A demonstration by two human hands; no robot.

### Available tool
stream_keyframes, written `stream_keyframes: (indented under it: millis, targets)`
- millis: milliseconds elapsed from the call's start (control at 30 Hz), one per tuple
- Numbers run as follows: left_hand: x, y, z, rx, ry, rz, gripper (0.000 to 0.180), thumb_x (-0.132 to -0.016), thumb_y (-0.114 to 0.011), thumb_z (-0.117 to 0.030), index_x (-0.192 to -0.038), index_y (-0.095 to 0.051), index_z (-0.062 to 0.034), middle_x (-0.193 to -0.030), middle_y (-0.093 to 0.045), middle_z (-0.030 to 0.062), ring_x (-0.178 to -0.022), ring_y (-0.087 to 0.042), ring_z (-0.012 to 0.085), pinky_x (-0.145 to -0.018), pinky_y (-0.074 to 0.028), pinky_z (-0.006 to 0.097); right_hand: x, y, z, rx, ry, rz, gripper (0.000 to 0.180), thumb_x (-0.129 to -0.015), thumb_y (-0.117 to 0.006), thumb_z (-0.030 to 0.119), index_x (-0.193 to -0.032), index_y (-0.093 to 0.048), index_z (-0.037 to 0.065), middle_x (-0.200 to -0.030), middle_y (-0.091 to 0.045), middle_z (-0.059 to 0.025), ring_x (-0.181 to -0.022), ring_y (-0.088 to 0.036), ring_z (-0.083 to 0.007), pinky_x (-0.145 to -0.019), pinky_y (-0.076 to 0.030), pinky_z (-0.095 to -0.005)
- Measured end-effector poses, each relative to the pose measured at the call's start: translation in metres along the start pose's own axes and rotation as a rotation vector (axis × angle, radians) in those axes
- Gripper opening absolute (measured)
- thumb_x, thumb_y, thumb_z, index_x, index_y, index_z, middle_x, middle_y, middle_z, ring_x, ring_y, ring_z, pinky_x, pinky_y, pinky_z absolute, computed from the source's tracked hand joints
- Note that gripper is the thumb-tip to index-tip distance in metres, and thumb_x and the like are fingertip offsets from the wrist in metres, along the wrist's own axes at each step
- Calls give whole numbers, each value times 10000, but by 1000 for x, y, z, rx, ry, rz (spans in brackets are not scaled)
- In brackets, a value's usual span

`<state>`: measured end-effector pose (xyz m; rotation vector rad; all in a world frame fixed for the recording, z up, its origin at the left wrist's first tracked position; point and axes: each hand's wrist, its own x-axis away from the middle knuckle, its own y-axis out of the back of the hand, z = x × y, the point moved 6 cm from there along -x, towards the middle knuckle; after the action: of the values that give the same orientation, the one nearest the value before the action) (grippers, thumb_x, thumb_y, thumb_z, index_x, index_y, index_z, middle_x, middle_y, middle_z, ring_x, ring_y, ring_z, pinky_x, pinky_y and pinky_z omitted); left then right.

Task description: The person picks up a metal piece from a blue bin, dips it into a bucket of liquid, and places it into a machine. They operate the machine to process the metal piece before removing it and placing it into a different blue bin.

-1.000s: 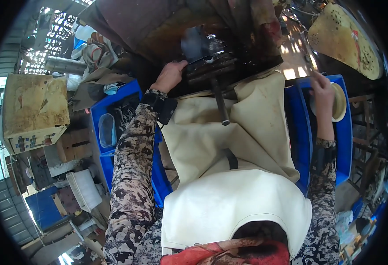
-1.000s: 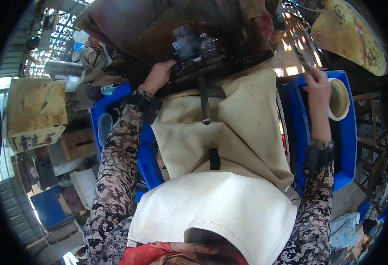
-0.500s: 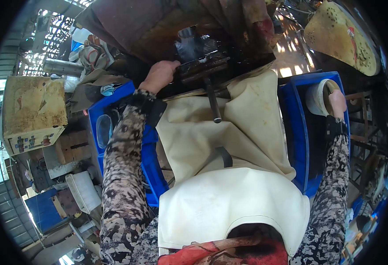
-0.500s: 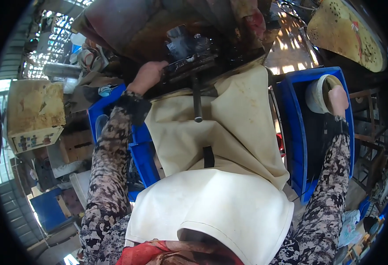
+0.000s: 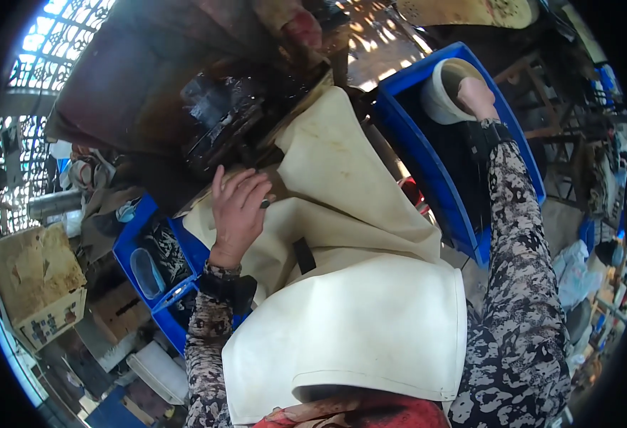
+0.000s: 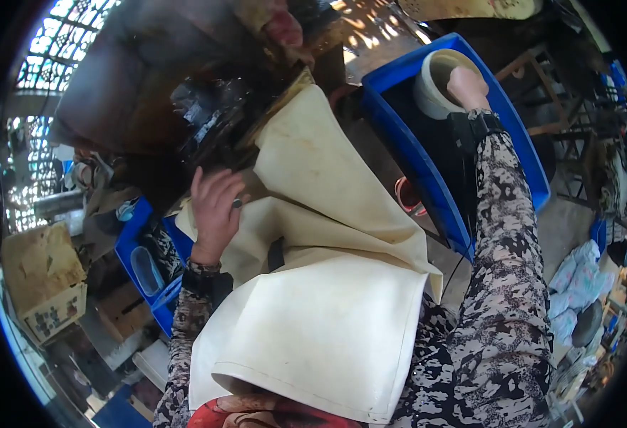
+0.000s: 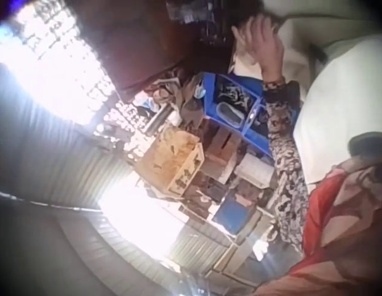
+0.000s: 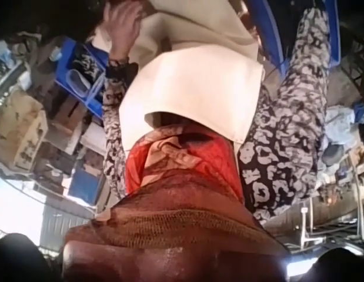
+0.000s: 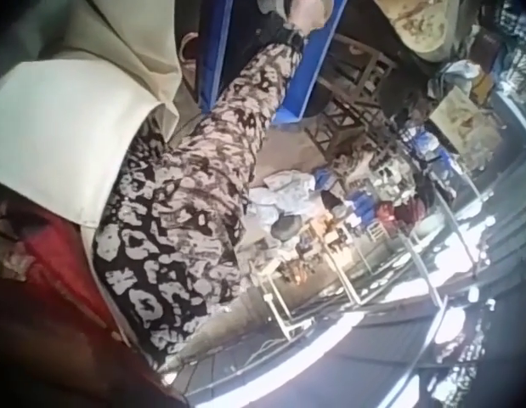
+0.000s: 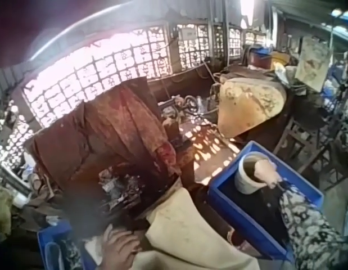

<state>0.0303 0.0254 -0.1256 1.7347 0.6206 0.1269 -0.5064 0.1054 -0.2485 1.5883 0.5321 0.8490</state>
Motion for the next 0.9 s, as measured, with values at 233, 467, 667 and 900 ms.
stream_keyframes:
  millis: [233,467,667,900]
  targets:
    - [-28,11,86,-164,342,-405,250,-842,-678,-65,-1091,-660,-54,-1058,-668,111,-1020,-621,283,-946,-460,399,17,-9,-10,-263,-2,-120,298,-801,-627,300,-1009,-730,114,-974,-702,-130,-913,-665,-294,-774,-521,-411]
    - [-103,87,217,-47,644,-533,319,-879,-696,-182,-1154,-645,-29,-1090,-675,108,-1016,-626,196,-883,-488,319,62,-85,-20,-278,-41,172,260,-785,-634,248,-987,-743,126,-964,-703,-123,-929,-661,-297,-816,-521,-410]
    - [-116,116,341,-508,266,-181,353,-861,-698,-148,-1195,-620,-62,-1227,-588,90,-1089,-584,202,-904,-490,320,74,-118,-22,-255,1,230,256,-761,-621,214,-977,-745,156,-946,-696,-136,-923,-654,-330,-797,-535,-432]
    - [-115,134,411,-664,235,78,570,-746,-774,-158,-1282,-582,-176,-1360,-470,124,-1210,-515,326,-953,-497,382,72,-118,-10,-162,94,291,248,-742,-599,164,-945,-738,140,-901,-690,-139,-888,-655,-342,-743,-537,-445]
